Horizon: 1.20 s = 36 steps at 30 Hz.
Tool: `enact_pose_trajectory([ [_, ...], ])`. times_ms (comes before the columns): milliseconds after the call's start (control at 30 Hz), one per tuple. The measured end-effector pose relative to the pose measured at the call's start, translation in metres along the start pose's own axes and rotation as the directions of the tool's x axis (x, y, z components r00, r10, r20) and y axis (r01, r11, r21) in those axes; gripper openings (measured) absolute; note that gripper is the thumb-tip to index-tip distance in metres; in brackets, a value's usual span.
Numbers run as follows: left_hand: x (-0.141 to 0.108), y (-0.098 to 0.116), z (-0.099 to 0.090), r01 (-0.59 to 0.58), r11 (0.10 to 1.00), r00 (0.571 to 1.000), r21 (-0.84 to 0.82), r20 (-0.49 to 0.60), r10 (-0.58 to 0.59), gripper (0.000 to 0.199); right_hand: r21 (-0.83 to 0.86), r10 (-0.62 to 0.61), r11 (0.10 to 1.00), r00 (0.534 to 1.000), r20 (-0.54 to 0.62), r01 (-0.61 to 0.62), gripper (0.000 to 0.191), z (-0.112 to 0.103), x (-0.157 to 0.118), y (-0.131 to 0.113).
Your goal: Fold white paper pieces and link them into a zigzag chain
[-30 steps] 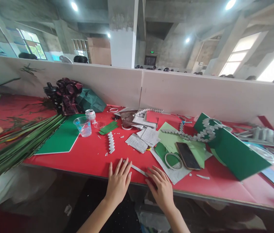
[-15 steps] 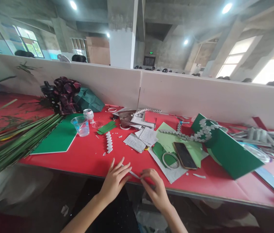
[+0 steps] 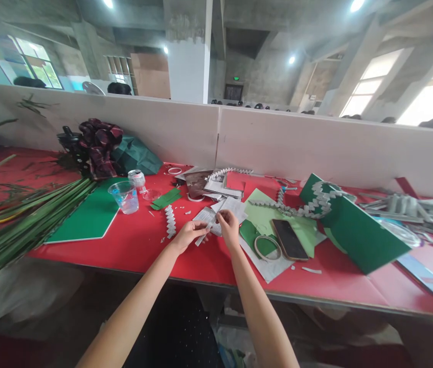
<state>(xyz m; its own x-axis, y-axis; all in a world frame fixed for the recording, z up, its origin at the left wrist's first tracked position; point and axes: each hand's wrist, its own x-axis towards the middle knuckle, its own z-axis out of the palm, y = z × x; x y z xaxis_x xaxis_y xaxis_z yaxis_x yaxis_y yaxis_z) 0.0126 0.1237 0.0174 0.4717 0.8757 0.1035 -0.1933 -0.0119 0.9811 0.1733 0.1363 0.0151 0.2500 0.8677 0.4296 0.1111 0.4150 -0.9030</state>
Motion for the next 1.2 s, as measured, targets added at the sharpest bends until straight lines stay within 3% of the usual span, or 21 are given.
enact_pose_trajectory([
  [167,-0.004,0.005,0.004,0.016,1.000,0.997,-0.006,0.078,-0.015,0.038,-0.021,-0.045,0.999,0.992,-0.119,0.043,0.024,-0.004,-0.004,-0.007],
  [700,-0.012,0.018,0.005,0.066,0.996,0.971,0.052,0.225,-0.076,0.037,-0.046,-0.071,0.997,0.958,-0.277,0.060,0.025,-0.009,0.000,0.000],
  [833,-0.020,0.023,0.003,0.102,0.992,0.933,0.069,0.338,-0.119,0.032,-0.056,-0.069,0.997,0.896,-0.438,0.049,0.025,-0.019,0.006,0.007],
  [900,-0.021,0.023,0.001,0.094,0.996,0.943,0.000,0.322,-0.089,0.031,-0.031,-0.046,0.999,0.878,-0.476,0.035,0.026,-0.022,0.008,0.007],
  [1000,-0.018,0.019,-0.002,0.040,0.993,0.995,-0.115,0.098,-0.029,0.036,-0.008,-0.031,1.000,0.940,-0.339,0.030,0.031,-0.019,0.004,0.001],
  [1100,-0.012,0.013,-0.003,0.026,0.997,0.993,-0.066,-0.117,-0.034,0.043,-0.016,-0.033,0.999,0.990,-0.134,0.031,0.038,-0.010,-0.002,-0.010],
  [1200,-0.010,0.007,-0.001,0.084,0.994,0.991,0.064,-0.113,-0.077,0.045,-0.056,-0.061,0.997,0.998,-0.010,0.061,0.029,-0.004,-0.006,-0.015],
])
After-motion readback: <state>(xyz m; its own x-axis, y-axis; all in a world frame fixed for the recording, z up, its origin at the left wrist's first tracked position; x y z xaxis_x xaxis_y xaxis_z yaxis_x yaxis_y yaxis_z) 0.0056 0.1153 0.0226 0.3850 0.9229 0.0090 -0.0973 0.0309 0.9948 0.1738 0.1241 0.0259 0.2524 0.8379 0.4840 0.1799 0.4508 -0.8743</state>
